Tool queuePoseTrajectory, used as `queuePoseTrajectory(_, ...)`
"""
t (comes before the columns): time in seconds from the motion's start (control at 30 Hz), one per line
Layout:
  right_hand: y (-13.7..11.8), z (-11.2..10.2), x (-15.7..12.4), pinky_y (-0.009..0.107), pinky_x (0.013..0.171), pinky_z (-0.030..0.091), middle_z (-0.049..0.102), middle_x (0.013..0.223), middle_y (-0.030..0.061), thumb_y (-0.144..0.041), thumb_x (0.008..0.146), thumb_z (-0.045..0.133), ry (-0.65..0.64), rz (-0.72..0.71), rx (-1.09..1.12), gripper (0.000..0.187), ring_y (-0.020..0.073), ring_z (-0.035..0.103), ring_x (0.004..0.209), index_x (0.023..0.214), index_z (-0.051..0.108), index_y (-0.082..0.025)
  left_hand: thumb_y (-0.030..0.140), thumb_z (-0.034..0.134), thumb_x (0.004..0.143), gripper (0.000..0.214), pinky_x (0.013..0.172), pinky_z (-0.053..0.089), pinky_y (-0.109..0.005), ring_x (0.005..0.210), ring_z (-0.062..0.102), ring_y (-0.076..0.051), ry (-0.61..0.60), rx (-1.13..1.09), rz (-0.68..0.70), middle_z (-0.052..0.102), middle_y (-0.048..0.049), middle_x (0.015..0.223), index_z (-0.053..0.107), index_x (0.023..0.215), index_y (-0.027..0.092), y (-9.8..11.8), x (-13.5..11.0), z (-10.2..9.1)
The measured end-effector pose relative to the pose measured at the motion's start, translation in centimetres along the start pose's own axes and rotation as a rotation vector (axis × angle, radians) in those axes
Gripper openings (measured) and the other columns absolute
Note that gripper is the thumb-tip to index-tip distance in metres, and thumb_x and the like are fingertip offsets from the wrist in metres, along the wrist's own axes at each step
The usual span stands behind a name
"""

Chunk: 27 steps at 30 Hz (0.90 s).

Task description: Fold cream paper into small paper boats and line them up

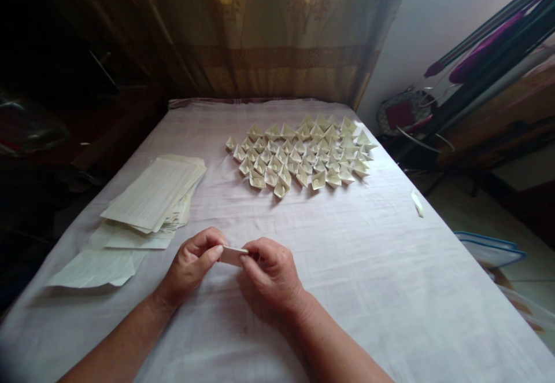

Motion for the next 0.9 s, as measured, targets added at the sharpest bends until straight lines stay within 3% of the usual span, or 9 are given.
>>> queuePoseTrajectory(0.17, 0.2, -0.2, 0.0, 0.020, 0.053, 0.043, 0.062, 0.063, -0.0013, -0.020, 0.086, 0.057, 0.000, -0.010, -0.014, 0.011, 0.0096, 0.054, 0.054, 0.077, 0.063, -0.020, 0.028, 0.063, 0.079, 0.012, 0.061, 0.044, -0.022, 0.065, 0.054, -0.012, 0.000, 0.167, 0.097, 0.063, -0.0003, 0.076, 0.065, 0.084, 0.018, 0.5, 0.0, 0.5)
queuePoseTrajectory(0.3, 0.3, -0.1, 0.0, 0.020, 0.053, 0.044, 0.063, 0.064, -0.0010, -0.018, 0.086, 0.057, -0.019, -0.010, -0.021, 0.010, 0.0097, 0.054, 0.054, 0.078, 0.063, -0.019, 0.026, 0.061, 0.083, 0.014, 0.058, 0.043, -0.021, 0.061, 0.054, -0.011, -0.005, 0.190, 0.136, 0.061, 0.0010, 0.066, 0.064, 0.073, 0.017, 0.3, 0.0, 0.8)
queuePoseTrajectory(0.43, 0.2, -0.3, 0.1, 0.021, 0.057, 0.047, 0.066, 0.070, 0.0007, -0.016, 0.088, 0.056, 0.002, -0.073, -0.029, 0.012, 0.0114, 0.059, 0.060, 0.082, 0.066, -0.020, 0.026, 0.061, 0.087, 0.018, 0.060, 0.046, -0.022, 0.063, 0.058, -0.012, -0.013, 0.224, 0.179, 0.065, -0.0009, 0.069, 0.063, 0.071, 0.017, 0.1, 0.1, 0.7)
queuePoseTrajectory(0.63, -0.4, -1.1, 0.3, 0.028, 0.069, 0.049, 0.070, 0.083, 0.0040, -0.015, 0.093, 0.056, 0.071, -0.302, -0.281, 0.018, 0.0148, 0.061, 0.074, 0.098, 0.071, -0.024, 0.017, 0.059, 0.090, 0.015, 0.077, 0.050, -0.030, 0.084, 0.061, -0.018, 0.025, 0.612, 0.500, 0.070, -0.0041, 0.086, 0.072, 0.095, 0.023, 0.9, -0.2, 0.3)
queuePoseTrajectory(0.8, -0.3, -1.0, 0.4, 0.028, 0.070, 0.047, 0.070, 0.088, 0.0045, -0.013, 0.094, 0.054, 0.027, -0.380, -0.451, 0.022, 0.0156, 0.059, 0.076, 0.101, 0.071, -0.024, 0.015, 0.057, 0.091, 0.019, 0.076, 0.051, -0.031, 0.087, 0.059, -0.020, 0.066, 0.866, 0.611, 0.069, -0.0051, 0.091, 0.071, 0.102, 0.022, 0.6, -0.5, 0.6)
queuePoseTrajectory(0.9, -0.2, -0.7, 0.3, 0.029, 0.072, 0.046, 0.069, 0.088, 0.0051, -0.013, 0.093, 0.053, -0.046, -0.384, -0.470, 0.020, 0.0164, 0.059, 0.077, 0.096, 0.070, -0.023, 0.014, 0.056, 0.091, 0.021, 0.080, 0.051, -0.033, 0.092, 0.060, -0.021, 0.059, 0.929, 0.597, 0.070, -0.0053, 0.095, 0.071, 0.103, 0.023, 0.0, -0.6, 0.8)
Point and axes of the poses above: each hand's wrist, its own x-axis towards the middle knuckle, its own z-axis out of the palm, y = z × x, the point moved 4 cm from there along x, towards the middle knuckle
